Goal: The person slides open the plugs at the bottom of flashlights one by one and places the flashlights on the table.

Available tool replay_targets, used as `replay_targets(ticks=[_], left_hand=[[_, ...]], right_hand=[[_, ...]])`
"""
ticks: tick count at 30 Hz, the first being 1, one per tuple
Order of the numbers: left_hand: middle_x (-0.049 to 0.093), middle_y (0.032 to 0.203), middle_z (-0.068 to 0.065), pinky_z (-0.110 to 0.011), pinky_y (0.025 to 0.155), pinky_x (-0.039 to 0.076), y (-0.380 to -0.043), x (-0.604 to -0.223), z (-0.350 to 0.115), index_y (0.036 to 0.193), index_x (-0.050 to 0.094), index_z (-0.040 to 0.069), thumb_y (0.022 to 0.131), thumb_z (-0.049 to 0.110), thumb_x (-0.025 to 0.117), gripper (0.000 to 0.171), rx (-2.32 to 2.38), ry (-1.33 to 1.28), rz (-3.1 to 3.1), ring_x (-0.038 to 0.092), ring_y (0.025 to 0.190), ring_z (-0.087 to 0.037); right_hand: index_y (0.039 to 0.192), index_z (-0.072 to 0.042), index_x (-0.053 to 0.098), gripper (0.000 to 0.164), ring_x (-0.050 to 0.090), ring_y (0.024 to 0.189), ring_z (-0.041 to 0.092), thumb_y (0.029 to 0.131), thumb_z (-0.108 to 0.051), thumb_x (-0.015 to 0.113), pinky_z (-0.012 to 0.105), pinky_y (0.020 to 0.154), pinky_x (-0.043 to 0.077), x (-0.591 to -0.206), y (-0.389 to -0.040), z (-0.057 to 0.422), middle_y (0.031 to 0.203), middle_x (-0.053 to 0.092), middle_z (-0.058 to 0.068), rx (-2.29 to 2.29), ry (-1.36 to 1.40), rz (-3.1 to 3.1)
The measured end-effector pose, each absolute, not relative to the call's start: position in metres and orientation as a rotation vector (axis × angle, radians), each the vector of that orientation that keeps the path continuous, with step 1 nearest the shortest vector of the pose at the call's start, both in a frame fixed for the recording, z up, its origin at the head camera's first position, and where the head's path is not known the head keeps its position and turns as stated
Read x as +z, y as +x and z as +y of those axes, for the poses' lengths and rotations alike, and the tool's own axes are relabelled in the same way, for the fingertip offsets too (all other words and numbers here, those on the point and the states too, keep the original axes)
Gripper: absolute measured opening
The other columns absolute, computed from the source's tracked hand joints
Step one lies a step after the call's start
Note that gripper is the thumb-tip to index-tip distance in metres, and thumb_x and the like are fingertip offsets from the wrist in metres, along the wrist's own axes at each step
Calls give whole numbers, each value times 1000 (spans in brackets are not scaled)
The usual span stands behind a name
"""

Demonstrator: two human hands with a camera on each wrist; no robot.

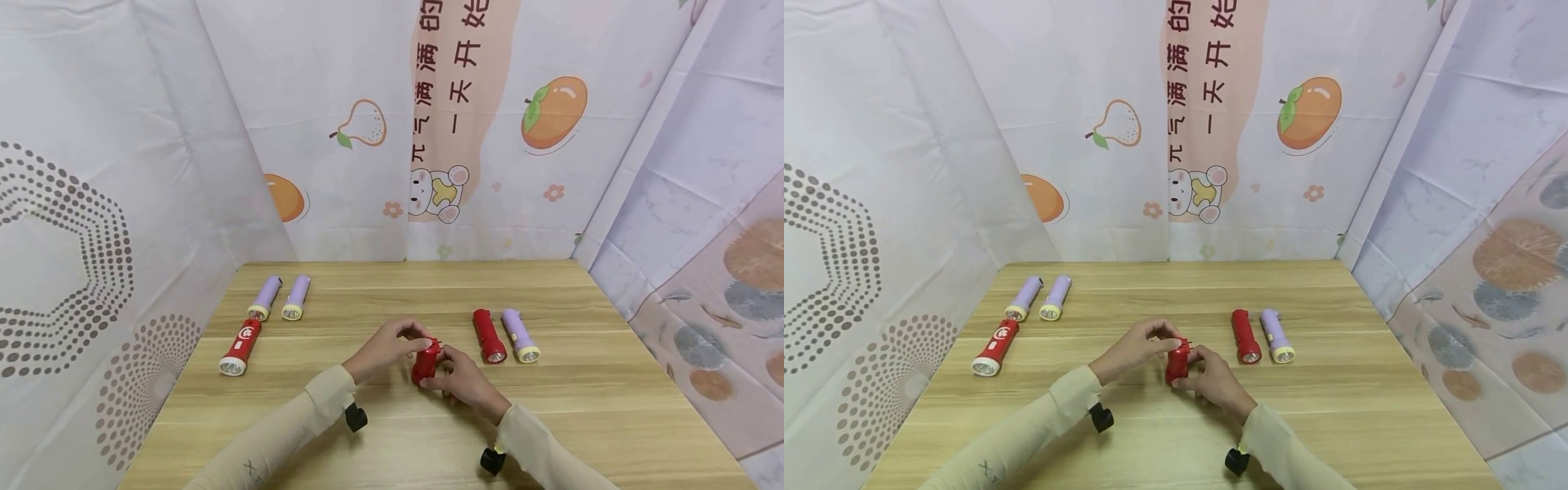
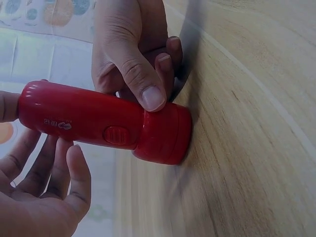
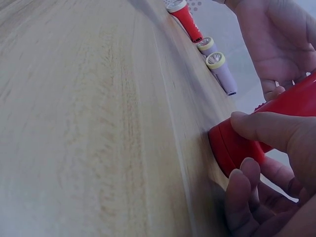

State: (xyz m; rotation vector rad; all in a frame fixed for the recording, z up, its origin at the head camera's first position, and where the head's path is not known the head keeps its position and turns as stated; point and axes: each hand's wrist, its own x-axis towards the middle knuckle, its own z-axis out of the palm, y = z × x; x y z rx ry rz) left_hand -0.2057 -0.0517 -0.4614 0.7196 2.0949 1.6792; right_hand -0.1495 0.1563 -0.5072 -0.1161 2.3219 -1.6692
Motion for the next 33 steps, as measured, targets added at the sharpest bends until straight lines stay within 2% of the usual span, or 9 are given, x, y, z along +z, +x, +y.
replay_targets(ticks=[12,19,24,33], left_hand=[[70,100,1,-59,83,56,-208,-462,-49,103,71,18,96,27,75,12,1661,706,2136,61,90,-20],[70,98,0,-59,81,56,-208,-461,-48,101,70,14,96,26,76,15,1664,704,2138,61,87,-20],[70,99,1,-58,81,57,-207,-461,-47,98,67,13,96,26,76,16,1664,695,2142,61,88,-19],[70,99,2,-58,81,56,-205,-461,-45,95,65,16,95,30,76,18,1681,698,2149,61,92,-24]], right_hand=[[124,-3,57,49,53,56,19,86,-16,85,31,48,46,-503,-148,155,106,68,12,-1678,-118,2314],[127,-3,56,51,55,58,20,86,-16,85,31,49,46,-501,-147,155,109,68,12,-1673,-117,2310],[125,-2,56,51,55,58,19,86,-17,85,30,49,46,-502,-147,155,106,69,12,-1665,-108,2308],[124,1,56,52,55,56,17,85,-18,86,30,49,47,-504,-150,155,98,69,12,-1645,-96,2318]])
